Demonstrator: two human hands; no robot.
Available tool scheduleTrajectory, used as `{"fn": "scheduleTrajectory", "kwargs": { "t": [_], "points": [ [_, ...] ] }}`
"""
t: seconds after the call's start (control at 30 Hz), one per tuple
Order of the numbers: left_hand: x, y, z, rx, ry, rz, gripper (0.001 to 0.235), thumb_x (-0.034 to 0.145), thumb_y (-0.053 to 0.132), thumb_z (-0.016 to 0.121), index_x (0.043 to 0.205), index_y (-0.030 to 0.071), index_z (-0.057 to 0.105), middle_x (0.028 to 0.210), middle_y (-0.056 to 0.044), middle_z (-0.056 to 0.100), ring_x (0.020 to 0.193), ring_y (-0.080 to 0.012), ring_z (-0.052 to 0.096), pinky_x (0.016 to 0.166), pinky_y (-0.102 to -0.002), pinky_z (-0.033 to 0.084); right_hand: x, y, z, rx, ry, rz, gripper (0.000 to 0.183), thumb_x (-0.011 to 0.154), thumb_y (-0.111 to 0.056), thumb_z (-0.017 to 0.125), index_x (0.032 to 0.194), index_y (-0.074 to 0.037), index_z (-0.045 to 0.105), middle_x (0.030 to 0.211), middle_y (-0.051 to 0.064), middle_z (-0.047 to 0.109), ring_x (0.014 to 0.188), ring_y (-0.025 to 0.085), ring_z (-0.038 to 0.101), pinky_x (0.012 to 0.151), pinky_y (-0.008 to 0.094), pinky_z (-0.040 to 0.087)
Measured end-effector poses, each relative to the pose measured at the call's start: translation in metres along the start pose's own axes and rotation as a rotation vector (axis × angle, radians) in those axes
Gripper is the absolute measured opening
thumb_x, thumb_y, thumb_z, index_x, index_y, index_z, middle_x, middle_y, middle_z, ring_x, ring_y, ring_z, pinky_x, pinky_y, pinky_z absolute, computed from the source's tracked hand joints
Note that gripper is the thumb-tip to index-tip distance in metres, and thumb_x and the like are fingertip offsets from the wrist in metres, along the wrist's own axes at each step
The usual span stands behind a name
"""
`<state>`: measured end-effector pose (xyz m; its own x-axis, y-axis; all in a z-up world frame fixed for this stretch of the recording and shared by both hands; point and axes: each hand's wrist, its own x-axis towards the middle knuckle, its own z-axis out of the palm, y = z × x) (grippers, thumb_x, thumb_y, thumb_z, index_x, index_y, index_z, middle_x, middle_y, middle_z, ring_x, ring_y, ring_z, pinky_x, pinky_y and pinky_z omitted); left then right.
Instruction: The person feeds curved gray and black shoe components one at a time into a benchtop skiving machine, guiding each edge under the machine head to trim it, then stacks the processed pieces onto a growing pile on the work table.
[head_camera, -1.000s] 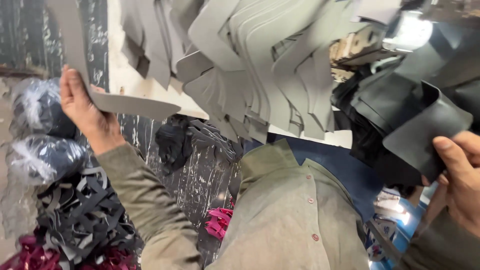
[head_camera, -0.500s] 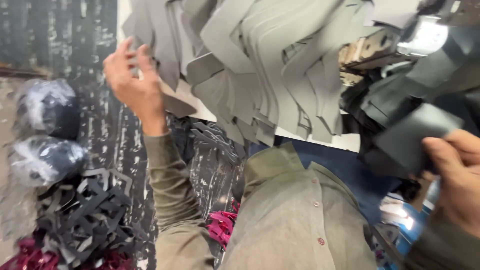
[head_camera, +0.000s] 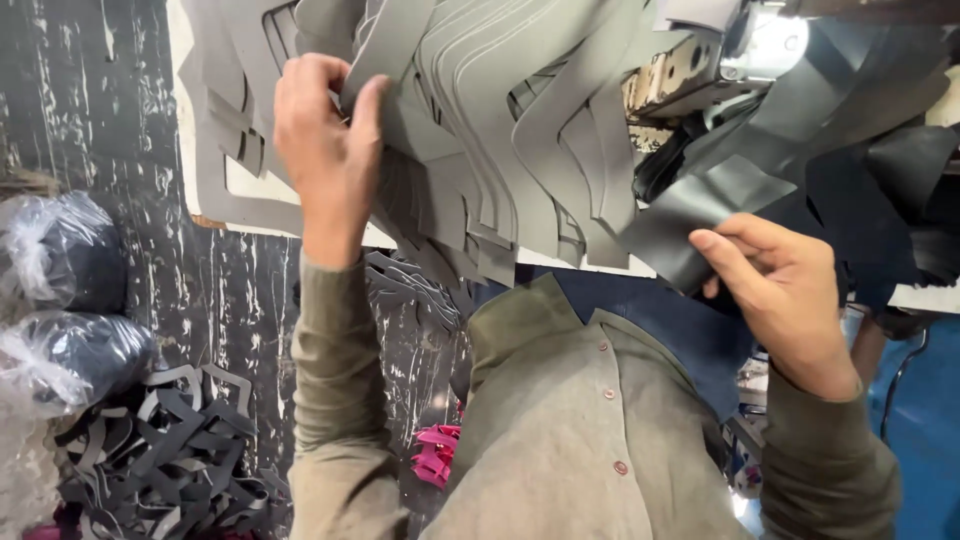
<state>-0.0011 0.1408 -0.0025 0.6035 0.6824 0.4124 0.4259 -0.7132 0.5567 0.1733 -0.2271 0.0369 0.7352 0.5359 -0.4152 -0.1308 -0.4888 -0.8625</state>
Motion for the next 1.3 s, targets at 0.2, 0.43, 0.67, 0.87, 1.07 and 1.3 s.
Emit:
{"fn": "scheduleTrajectory", "kwargs": {
  "t": [0.2,0.43,0.67,0.87,1.07,1.3],
  "points": [
    [-0.023,0.016,-0.048,-0.546,0.336,-0.179,0.017,0.114,0.019,0.065,0.121,0.004,0.066,0.099,0.0,0.066,0.076,-0.0098,0.055,0.063,-0.026,0.042,0.009,-0.011,0.011,0.009,-0.034,-0.027,0.013,0.102,-0.011,0.069,0.102,0.002,0.073,0.079,0.002,0.069,0.069,0.004,0.057,0.061,0.021,0.041],
    [-0.068,0.118,-0.03,-0.954,-0.147,-0.336,0.01,0.099,0.004,0.068,0.107,-0.001,0.071,0.121,-0.003,0.063,0.11,-0.0121,0.059,0.095,-0.027,0.049,0.011,-0.06,0.054,-0.126,-0.131,-0.342,0.014,0.098,-0.008,0.071,0.107,0.002,0.072,0.084,0.003,0.072,0.074,0.006,0.058,0.064,0.024,0.049],
    [-0.106,0.131,0.016,-1.23,-0.28,-0.908,0.017,0.104,0.0,0.067,0.118,-0.007,0.075,0.097,-0.005,0.056,0.08,-0.0131,0.045,0.067,-0.029,0.035,0.013,-0.065,0.056,-0.256,-0.268,-0.313,0.013,0.096,-0.013,0.069,0.101,-0.001,0.072,0.07,0.014,0.063,0.053,0.021,0.053,0.05,0.034,0.042],
    [-0.056,0.148,0.025,-1.345,-0.653,-0.733,0.043,0.114,0.027,0.042,0.139,-0.002,0.062,0.117,-0.002,0.07,0.094,-0.0065,0.06,0.081,-0.022,0.048,0.019,-0.048,0.018,-0.363,-0.761,-0.421,0.017,0.094,-0.019,0.066,0.095,-0.003,0.073,0.072,0.013,0.069,0.065,0.026,0.067,0.058,0.038,0.048],
    [-0.049,0.162,0.059,-1.437,-0.689,-0.47,0.042,0.118,0.027,0.047,0.146,-0.002,0.058,0.128,-0.003,0.069,0.118,-0.0077,0.06,0.106,-0.026,0.048,0.018,-0.036,0.003,-0.229,-0.7,-0.05,0.023,0.09,-0.024,0.07,0.095,-0.003,0.079,0.067,0.007,0.074,0.056,0.014,0.06,0.054,0.031,0.048],
    [-0.049,0.167,0.069,-1.387,-0.664,-0.435,0.042,0.119,0.026,0.048,0.149,-0.003,0.055,0.118,-0.004,0.07,0.101,-0.0055,0.057,0.096,-0.023,0.047,0.022,-0.029,-0.003,-0.174,-0.705,-0.034,0.024,0.09,-0.023,0.07,0.096,-0.002,0.08,0.06,0.005,0.069,0.052,0.009,0.05,0.047,0.03,0.04]
  ]
}}
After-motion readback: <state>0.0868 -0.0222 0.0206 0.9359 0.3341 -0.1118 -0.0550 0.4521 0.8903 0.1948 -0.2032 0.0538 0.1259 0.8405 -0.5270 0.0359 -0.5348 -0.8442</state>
